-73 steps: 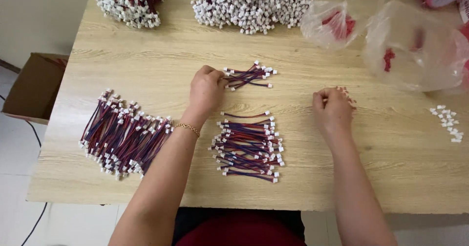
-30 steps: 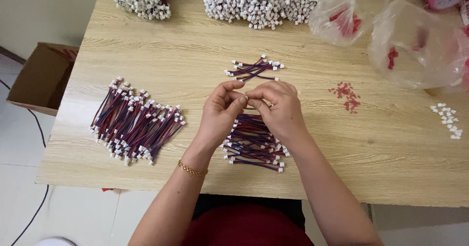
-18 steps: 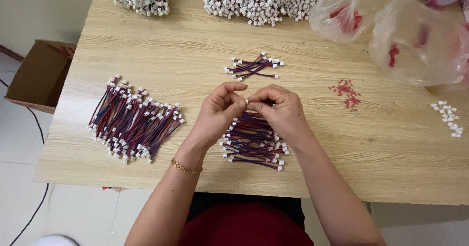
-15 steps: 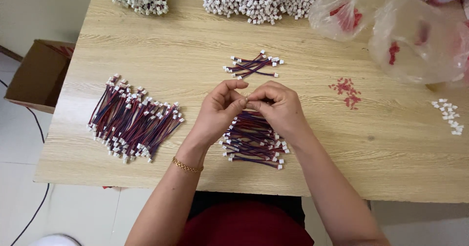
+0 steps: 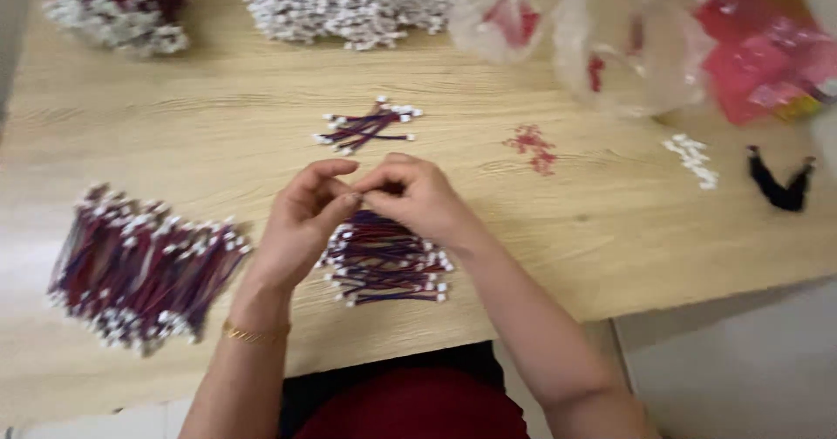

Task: Bundling small electronic wire harnesses together using rubber bands

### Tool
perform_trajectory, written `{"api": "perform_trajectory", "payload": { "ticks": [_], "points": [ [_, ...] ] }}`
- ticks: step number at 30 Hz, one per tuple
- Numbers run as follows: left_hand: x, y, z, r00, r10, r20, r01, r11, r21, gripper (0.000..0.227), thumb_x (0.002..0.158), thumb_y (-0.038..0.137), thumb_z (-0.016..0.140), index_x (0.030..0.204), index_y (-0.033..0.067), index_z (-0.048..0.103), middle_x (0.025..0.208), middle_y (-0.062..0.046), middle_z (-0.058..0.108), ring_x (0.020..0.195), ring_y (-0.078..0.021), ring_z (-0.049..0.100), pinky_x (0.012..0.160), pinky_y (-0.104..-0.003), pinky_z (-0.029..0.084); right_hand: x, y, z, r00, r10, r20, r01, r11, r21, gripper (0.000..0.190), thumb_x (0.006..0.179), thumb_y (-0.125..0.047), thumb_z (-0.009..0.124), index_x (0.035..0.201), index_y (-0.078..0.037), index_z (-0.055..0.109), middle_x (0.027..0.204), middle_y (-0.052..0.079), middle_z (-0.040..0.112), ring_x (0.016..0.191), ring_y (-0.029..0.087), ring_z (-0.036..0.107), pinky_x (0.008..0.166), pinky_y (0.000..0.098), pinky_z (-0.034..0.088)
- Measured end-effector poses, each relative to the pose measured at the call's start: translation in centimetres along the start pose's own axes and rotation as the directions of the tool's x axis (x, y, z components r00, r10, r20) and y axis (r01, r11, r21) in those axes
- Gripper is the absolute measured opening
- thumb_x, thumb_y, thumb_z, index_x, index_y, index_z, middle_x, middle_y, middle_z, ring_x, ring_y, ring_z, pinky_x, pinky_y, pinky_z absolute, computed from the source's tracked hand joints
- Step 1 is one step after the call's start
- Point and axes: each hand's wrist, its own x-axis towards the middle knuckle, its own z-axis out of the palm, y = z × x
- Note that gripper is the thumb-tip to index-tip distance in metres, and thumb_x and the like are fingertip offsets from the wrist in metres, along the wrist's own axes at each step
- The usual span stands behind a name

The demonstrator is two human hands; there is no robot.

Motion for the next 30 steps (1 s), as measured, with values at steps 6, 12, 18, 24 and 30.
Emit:
{"api": "perform_trajectory", "payload": {
  "ticks": [6,12,18,24,30],
  "points": [
    [0.2,0.4,0.4,0.999,-0.035,0.028,0.03,0.986,0.162,0.042,0.085,-0.006,0.065,0.125,0.0058,0.06,0.078,-0.009,0.064,0.083,-0.0163,0.065,0.082,-0.031,0.052,-0.5,-0.7,-0.6,0.981,0.192,0.04,-0.193,0.981,0.006,0.015,0.083,-0.004,0.072,0.095,-0.012,0.075,0.084,0.007,0.069,0.082,0.019,0.065,0.08,0.0335,0.051],
    [0.2,3.3,-1.5,0.949,-0.285,-0.136,0.292,0.628,0.722,0.015,0.088,0.031,0.069,0.1,0.0251,0.076,0.082,-0.001,0.074,0.078,-0.021,0.069,0.075,-0.035,0.052,-1.9,7.8,-9.4,0.874,0.195,-0.445,-0.459,0.628,-0.628,0.014,0.081,-0.021,0.073,0.095,-0.021,0.073,0.086,0.004,0.067,0.086,0.024,0.068,0.077,0.0363,0.054],
    [4.6,-4.1,-6.0,0.99,0.01,-0.142,0.116,0.517,0.848,0.017,0.088,0.025,0.072,0.104,0.0205,0.075,0.085,-0.003,0.068,0.083,-0.0219,0.069,0.075,-0.035,0.053,-2.7,11.5,-13.4,0.751,0.386,-0.536,-0.659,0.386,-0.646,0.023,0.083,-0.028,0.077,0.1,-0.014,0.071,0.088,0.005,0.068,0.09,0.025,0.067,0.079,0.041,0.051],
    [9.7,-5.7,-5.7,0.976,0.134,-0.173,0.074,0.541,0.838,0.024,0.083,0.02,0.07,0.107,0.0161,0.071,0.095,-0.011,0.065,0.093,-0.0345,0.067,0.078,-0.045,0.054,-2.0,11.6,-13.6,0.768,0.406,-0.496,-0.626,0.313,-0.714,0.017,0.089,-0.034,0.068,0.094,-0.018,0.074,0.089,0.008,0.068,0.092,0.032,0.067,0.082,0.0451,0.052],
    [11.9,-6.8,-3.8,0.982,0.173,-0.072,0.001,0.383,0.924,0.022,0.083,0.025,0.072,0.105,0.0196,0.072,0.094,-0.008,0.064,0.093,-0.0327,0.066,0.079,-0.042,0.055,-2.0,11.9,-13.9,0.79,0.409,-0.456,-0.576,0.244,-0.78,0.027,0.094,-0.035,0.061,0.094,-0.011,0.071,0.088,0.015,0.066,0.09,0.036,0.068,0.077,0.0497,0.053]
  ]
}}
